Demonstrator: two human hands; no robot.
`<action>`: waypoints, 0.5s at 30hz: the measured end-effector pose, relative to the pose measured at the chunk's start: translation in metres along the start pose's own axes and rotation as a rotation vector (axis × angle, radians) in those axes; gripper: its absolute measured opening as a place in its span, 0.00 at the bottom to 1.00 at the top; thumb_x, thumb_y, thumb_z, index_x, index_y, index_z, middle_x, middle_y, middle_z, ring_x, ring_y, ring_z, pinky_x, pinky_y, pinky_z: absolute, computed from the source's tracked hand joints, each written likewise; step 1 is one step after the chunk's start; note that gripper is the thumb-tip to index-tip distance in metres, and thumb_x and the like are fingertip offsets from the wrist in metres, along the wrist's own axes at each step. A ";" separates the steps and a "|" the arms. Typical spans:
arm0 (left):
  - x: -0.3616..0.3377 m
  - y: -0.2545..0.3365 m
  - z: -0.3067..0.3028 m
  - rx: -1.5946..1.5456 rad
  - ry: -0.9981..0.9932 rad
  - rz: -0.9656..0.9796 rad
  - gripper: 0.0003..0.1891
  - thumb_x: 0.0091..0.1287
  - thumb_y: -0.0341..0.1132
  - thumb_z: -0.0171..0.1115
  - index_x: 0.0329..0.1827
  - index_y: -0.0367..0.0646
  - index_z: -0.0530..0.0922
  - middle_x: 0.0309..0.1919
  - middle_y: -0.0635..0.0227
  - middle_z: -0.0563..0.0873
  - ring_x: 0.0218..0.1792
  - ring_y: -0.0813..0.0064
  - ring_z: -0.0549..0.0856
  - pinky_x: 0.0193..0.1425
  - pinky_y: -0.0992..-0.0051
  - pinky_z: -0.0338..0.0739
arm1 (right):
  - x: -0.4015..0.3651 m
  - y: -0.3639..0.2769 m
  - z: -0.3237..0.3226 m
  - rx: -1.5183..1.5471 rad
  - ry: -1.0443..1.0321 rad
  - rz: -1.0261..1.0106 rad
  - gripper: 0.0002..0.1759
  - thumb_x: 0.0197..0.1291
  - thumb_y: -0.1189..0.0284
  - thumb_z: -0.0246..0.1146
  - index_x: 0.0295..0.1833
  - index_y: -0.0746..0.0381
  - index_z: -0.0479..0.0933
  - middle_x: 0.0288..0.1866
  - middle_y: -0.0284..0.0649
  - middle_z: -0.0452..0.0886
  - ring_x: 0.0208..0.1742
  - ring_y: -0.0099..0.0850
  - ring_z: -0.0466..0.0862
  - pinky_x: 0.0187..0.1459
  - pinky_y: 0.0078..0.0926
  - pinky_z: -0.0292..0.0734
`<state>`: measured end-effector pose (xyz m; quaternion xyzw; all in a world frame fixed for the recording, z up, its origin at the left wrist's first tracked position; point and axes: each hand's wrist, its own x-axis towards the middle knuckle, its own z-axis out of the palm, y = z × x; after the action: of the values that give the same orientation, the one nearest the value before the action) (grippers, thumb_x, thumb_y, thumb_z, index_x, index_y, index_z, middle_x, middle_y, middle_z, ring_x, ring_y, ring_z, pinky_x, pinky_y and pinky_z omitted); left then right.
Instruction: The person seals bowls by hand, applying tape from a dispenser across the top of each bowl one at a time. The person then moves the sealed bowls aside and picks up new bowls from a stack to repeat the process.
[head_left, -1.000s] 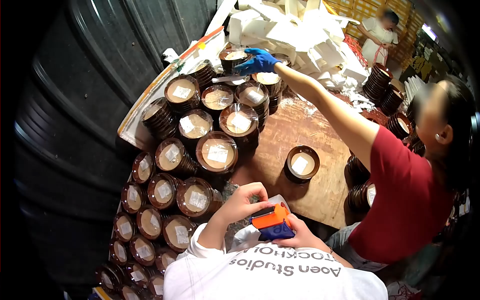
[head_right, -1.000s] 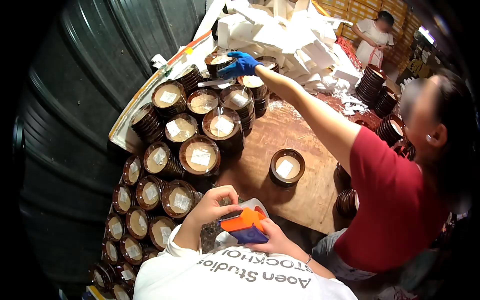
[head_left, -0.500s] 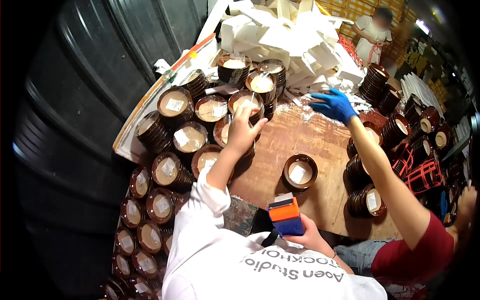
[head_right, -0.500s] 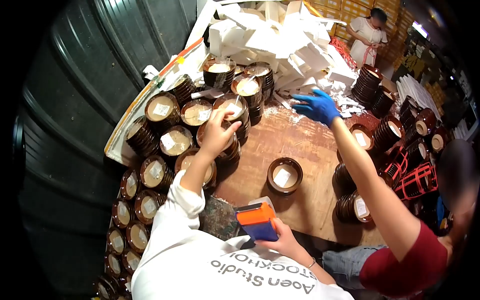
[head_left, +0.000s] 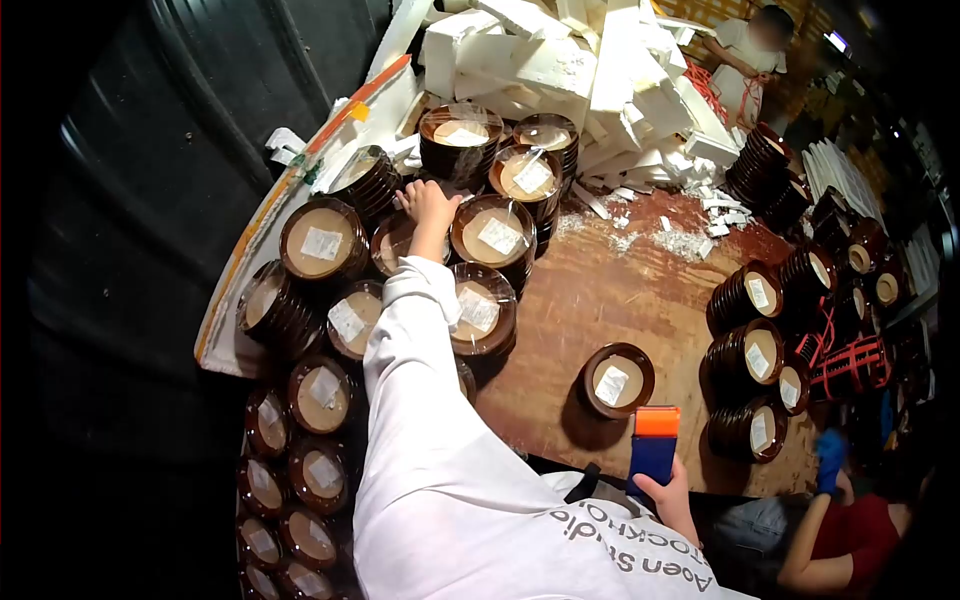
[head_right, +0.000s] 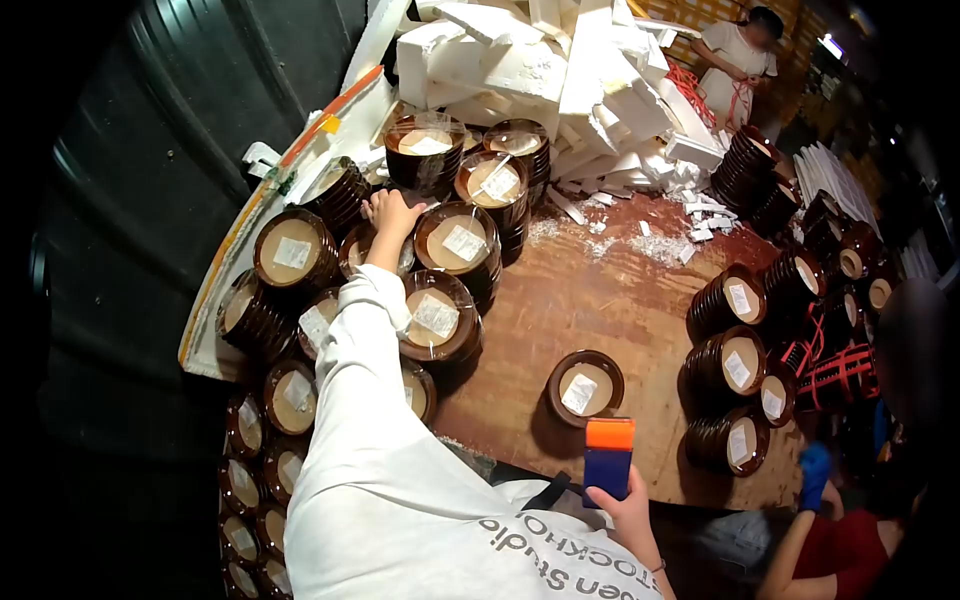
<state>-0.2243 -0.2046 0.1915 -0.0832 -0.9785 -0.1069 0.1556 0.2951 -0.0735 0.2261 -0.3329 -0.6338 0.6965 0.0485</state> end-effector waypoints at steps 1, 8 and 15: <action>0.006 0.001 0.005 -0.004 -0.005 0.002 0.25 0.47 0.52 0.64 0.42 0.41 0.77 0.47 0.61 0.75 0.55 0.62 0.67 0.67 0.58 0.44 | 0.004 -0.001 -0.001 0.014 0.057 0.019 0.24 0.43 0.76 0.66 0.48 0.65 0.68 0.40 0.33 0.75 0.41 0.21 0.74 0.45 0.19 0.69; 0.036 -0.001 0.020 0.225 -0.349 -0.008 0.35 0.47 0.64 0.56 0.47 0.41 0.77 0.51 0.60 0.75 0.60 0.59 0.63 0.66 0.53 0.38 | 0.058 0.006 -0.026 -0.074 0.164 -0.017 0.22 0.45 0.76 0.65 0.48 0.67 0.68 0.40 0.35 0.76 0.39 0.22 0.75 0.43 0.18 0.70; 0.045 0.004 0.019 0.284 -0.476 -0.126 0.35 0.45 0.64 0.57 0.51 0.48 0.75 0.57 0.64 0.70 0.60 0.63 0.62 0.65 0.62 0.44 | 0.200 0.023 -0.080 -0.623 0.377 -0.232 0.19 0.47 0.66 0.66 0.39 0.69 0.71 0.34 0.43 0.78 0.35 0.30 0.77 0.39 0.25 0.71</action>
<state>-0.2709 -0.1903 0.1891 -0.0223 -0.9959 0.0442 -0.0756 0.1910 0.0882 0.1263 -0.3799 -0.8285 0.3871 0.1392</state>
